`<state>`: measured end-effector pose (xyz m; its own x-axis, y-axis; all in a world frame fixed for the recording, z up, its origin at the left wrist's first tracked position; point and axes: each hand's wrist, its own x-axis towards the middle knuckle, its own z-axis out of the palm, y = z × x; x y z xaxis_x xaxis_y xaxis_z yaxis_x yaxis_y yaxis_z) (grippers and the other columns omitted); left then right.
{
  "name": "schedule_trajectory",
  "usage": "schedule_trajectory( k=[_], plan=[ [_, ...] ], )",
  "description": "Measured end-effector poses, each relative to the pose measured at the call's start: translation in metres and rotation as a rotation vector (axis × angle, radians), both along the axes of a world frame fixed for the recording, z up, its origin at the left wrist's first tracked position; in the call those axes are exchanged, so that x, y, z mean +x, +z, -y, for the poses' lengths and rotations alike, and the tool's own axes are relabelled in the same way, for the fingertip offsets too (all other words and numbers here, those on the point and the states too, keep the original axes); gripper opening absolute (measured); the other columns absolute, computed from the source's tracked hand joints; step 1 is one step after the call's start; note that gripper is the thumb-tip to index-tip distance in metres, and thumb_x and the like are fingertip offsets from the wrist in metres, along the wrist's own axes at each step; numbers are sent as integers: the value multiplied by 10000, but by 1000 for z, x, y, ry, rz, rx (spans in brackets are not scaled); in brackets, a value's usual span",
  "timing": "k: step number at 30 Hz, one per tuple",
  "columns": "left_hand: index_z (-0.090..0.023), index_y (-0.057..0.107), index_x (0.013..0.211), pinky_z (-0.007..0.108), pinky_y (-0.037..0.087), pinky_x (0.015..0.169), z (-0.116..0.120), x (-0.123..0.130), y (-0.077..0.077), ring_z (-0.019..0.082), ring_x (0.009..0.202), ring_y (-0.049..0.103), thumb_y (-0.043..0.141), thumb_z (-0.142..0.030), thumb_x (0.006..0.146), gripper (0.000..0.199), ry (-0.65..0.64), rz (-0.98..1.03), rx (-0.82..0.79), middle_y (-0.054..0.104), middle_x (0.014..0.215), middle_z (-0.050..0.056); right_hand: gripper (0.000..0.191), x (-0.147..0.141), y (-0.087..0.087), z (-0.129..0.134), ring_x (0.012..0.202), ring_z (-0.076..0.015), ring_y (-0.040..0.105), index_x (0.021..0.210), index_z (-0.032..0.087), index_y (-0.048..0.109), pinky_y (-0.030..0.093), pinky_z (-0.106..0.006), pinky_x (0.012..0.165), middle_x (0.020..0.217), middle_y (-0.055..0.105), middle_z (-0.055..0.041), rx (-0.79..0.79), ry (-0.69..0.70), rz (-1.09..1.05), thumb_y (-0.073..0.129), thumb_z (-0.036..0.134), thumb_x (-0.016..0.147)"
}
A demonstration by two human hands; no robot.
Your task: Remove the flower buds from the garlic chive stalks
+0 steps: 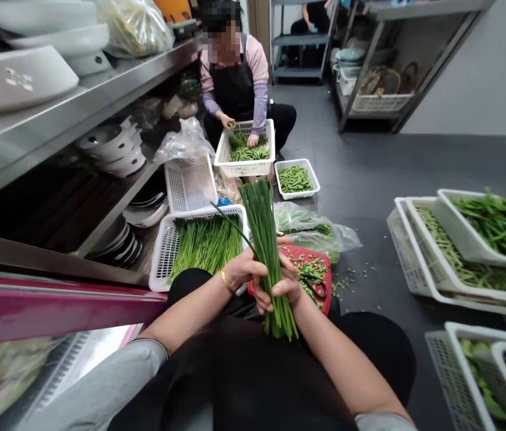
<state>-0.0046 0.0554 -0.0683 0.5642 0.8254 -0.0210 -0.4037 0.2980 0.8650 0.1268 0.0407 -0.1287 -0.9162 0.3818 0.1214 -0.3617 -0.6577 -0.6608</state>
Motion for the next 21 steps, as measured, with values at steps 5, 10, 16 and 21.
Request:
schedule_trajectory(
  k=[5, 10, 16, 21],
  plan=[
    [-132, 659, 957, 330, 534, 720, -12, -4, -15, 222, 705, 695, 846, -378, 549, 512, 107, -52, -51, 729, 710, 76, 539, -6, -15, -17, 371, -109, 473, 865, 203, 487, 493, -305, 487, 505, 523, 58, -8, -6, 132, 685, 579, 533],
    [-121, 636, 653, 325, 535, 693, -38, -30, -20, 209, 690, 679, 763, -394, 631, 302, 259, -95, -82, 683, 651, 75, 601, -28, -4, -54, 730, -222, 671, 1014, 214, 574, 556, -396, 709, 805, 681, -53, 134, -122, 506, 611, 695, 656],
    [-153, 554, 632, 327, 551, 669, -93, -100, -11, 150, 567, 628, 722, -288, 642, 215, 576, -124, -19, 592, 558, -1, 710, -32, -5, -114, 1098, -285, 626, 1192, 213, 590, 467, -469, 999, 1099, 684, -96, 542, -397, 775, 559, 744, 722],
    [-168, 509, 632, 295, 512, 598, -125, -241, -46, 113, 488, 540, 622, -131, 646, 121, 1085, -508, -84, 518, 505, -31, 659, 49, -36, -108, 760, -270, 707, 1193, 192, 571, 562, -488, 811, 892, 716, -128, 287, -461, 1094, 425, 717, 823]
  ],
)
